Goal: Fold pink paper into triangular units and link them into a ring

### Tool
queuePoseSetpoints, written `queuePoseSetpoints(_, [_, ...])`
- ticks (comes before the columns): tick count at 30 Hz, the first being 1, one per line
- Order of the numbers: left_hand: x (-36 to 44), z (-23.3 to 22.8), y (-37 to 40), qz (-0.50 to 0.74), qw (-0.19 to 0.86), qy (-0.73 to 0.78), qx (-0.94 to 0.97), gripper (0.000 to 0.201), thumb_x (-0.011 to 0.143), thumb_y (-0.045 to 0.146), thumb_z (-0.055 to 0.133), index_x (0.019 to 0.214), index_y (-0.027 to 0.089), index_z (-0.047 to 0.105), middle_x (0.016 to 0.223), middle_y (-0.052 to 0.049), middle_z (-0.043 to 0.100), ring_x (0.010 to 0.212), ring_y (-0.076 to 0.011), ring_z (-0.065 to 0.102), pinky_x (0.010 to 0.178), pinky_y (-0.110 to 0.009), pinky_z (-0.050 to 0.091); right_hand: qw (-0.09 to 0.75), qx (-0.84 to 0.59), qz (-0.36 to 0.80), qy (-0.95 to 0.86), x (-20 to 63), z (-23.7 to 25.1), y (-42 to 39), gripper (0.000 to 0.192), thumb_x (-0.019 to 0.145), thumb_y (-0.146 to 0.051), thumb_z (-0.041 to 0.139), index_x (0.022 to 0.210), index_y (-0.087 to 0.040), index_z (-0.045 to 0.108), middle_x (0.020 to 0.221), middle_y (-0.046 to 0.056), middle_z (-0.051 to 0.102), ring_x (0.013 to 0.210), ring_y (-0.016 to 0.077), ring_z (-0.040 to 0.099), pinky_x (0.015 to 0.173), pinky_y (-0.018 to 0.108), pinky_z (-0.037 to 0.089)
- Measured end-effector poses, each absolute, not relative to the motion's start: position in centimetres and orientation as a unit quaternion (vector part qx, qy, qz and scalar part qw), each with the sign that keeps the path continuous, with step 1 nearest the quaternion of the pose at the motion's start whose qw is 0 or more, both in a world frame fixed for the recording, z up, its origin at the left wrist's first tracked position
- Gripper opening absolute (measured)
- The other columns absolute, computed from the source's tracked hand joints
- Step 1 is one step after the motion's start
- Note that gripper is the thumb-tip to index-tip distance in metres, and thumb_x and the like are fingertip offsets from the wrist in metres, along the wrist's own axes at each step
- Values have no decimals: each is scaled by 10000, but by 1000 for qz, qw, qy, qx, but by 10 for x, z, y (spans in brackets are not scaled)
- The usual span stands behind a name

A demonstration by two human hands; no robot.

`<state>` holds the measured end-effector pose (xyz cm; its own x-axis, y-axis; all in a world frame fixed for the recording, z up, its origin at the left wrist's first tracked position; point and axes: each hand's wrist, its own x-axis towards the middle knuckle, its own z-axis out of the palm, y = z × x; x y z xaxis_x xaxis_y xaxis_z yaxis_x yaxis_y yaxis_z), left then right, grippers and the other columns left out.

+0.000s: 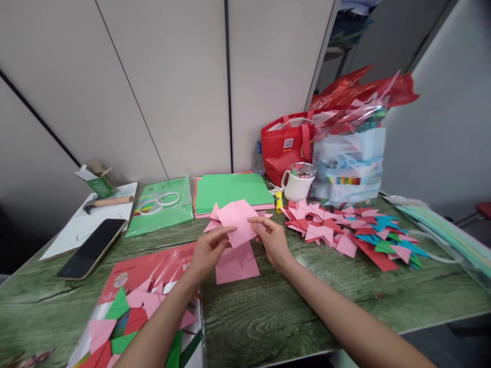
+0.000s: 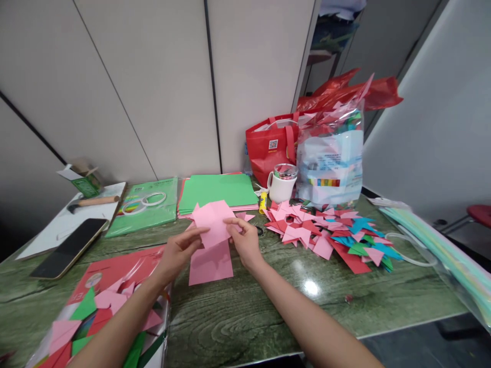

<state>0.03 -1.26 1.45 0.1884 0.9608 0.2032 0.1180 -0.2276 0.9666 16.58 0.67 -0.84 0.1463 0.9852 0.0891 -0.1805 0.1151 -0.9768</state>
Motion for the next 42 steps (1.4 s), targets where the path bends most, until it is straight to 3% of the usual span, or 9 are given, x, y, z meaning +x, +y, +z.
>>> queuePoseSetpoints(5, [1,12,-13,413,407,430,692,313,695,133,560,977,191,680,982,-72,665,869,-195,605,788,-307,474,575,-433,542,-433,167,-8,8,166,601,-236,608,727,-158,683,543,-28,545,432,62,373,412,185,274])
queuePoseSetpoints(11, [2,21,-14,406,417,463,668,348,557,119,695,894,205,708,956,-65,692,872,-224,613,804,-334,469,565,-436,526,-462,170,-6,10,149,592,-201,587,687,-151,690,561,-22,556,436,53,355,405,176,247])
queuePoseSetpoints(15, [2,26,-16,403,418,481,657,270,575,185,713,845,203,720,892,-66,713,824,-225,637,779,-313,477,581,-422,525,-457,170,-5,10,151,605,-233,643,728,-156,686,573,-19,555,456,60,387,420,176,297])
queuePoseSetpoints(20, [-1,21,-14,451,395,508,618,229,617,258,698,836,194,723,862,-60,716,807,-236,651,728,-301,495,601,-343,595,-409,167,-5,8,199,587,-292,713,746,-181,666,749,1,601,603,99,507,551,221,429])
queuePoseSetpoints(26, [-2,19,-12,507,398,499,579,163,632,281,687,740,170,736,784,-61,725,752,-217,655,696,-283,503,578,-299,597,-470,159,-7,2,320,490,-191,780,782,-204,651,750,-25,581,710,111,532,664,232,434])
queuePoseSetpoints(29, [-1,17,-12,499,402,503,579,185,618,290,700,747,163,736,751,-60,722,699,-196,640,665,-274,496,586,-333,571,-469,157,-8,0,258,509,-209,771,740,-188,656,702,-26,568,637,99,510,611,228,425])
queuePoseSetpoints(35, [2,14,-13,509,465,468,553,650,540,249,761,1156,170,568,555,45,551,526,-95,507,576,-239,455,611,-382,517,-463,157,-9,0,196,544,-252,755,696,-170,661,632,-17,581,570,100,493,553,230,404])
queuePoseSetpoints(38, [2,16,-12,530,453,473,538,650,554,263,752,1165,153,559,480,80,410,462,-61,395,474,-191,374,616,-386,502,-469,156,-8,-1,190,546,-272,752,672,-166,656,657,0,607,598,116,526,578,244,425])
queuePoseSetpoints(42, [2,16,-13,539,464,470,522,607,548,297,749,1117,148,599,476,76,391,462,-59,385,450,-184,332,621,-394,480,-478,155,-7,-4,176,560,-283,745,654,-166,653,638,0,614,588,117,531,577,246,433])
